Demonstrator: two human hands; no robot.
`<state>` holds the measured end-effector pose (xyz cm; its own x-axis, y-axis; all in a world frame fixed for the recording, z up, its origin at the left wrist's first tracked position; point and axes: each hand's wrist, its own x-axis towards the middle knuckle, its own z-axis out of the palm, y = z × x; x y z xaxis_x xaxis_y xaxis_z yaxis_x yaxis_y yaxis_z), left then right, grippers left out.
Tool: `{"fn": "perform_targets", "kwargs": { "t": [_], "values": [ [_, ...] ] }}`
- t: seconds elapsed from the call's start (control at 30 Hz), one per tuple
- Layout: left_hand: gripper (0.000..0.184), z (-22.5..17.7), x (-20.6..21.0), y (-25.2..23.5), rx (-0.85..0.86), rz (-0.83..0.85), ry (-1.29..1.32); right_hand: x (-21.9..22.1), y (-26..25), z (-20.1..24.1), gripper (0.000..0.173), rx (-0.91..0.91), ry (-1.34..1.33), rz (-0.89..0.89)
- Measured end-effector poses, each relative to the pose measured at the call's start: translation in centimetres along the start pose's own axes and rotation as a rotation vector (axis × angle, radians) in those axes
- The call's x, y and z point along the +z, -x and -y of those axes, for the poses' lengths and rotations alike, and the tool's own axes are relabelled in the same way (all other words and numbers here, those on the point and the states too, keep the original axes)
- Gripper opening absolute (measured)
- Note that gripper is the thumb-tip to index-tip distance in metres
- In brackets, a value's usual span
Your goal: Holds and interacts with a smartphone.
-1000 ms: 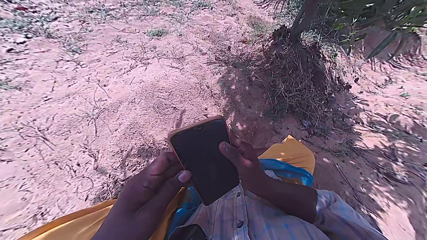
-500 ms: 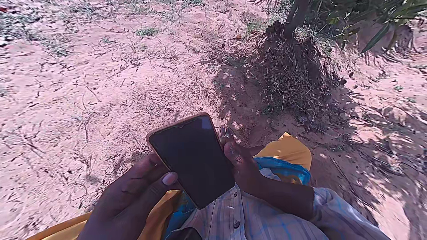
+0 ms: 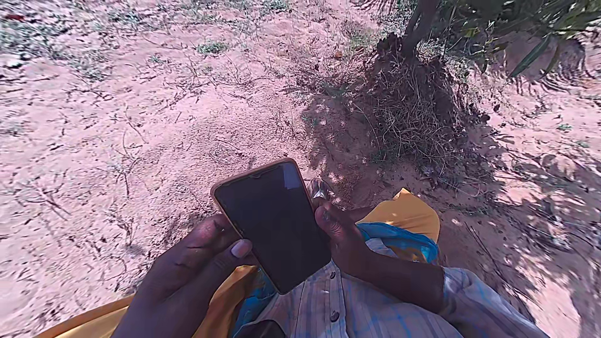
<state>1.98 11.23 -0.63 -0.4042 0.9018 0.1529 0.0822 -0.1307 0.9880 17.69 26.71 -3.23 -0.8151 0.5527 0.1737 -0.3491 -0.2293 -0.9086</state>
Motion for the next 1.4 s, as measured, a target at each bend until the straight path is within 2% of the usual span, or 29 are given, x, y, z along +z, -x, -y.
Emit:
{"fn": "perform_targets", "kwargs": {
  "t": [0.13, 0.23, 0.4, 1.4],
  "values": [
    [0.018, -0.3, 0.3, -0.1, -0.007, -0.08, -0.025, 0.0, 0.1, 0.1, 0.034, 0.047, -0.038, 0.077],
    [0.012, -0.7, 0.4, -0.1, -0.026, -0.117, -0.052, -0.3, 0.2, 0.0, 0.052, 0.072, -0.054, 0.182],
    [0.013, -1.0, 0.6, -0.1, -0.034, -0.118, -0.044, -0.5, 0.3, -0.1, 0.066, 0.079, -0.02, 0.225],
    [0.014, -0.8, 0.7, 0.2, -0.056, -0.103, -0.018, -0.8, 0.6, -0.3, 0.068, 0.101, -0.005, 0.232]
  ]
}}
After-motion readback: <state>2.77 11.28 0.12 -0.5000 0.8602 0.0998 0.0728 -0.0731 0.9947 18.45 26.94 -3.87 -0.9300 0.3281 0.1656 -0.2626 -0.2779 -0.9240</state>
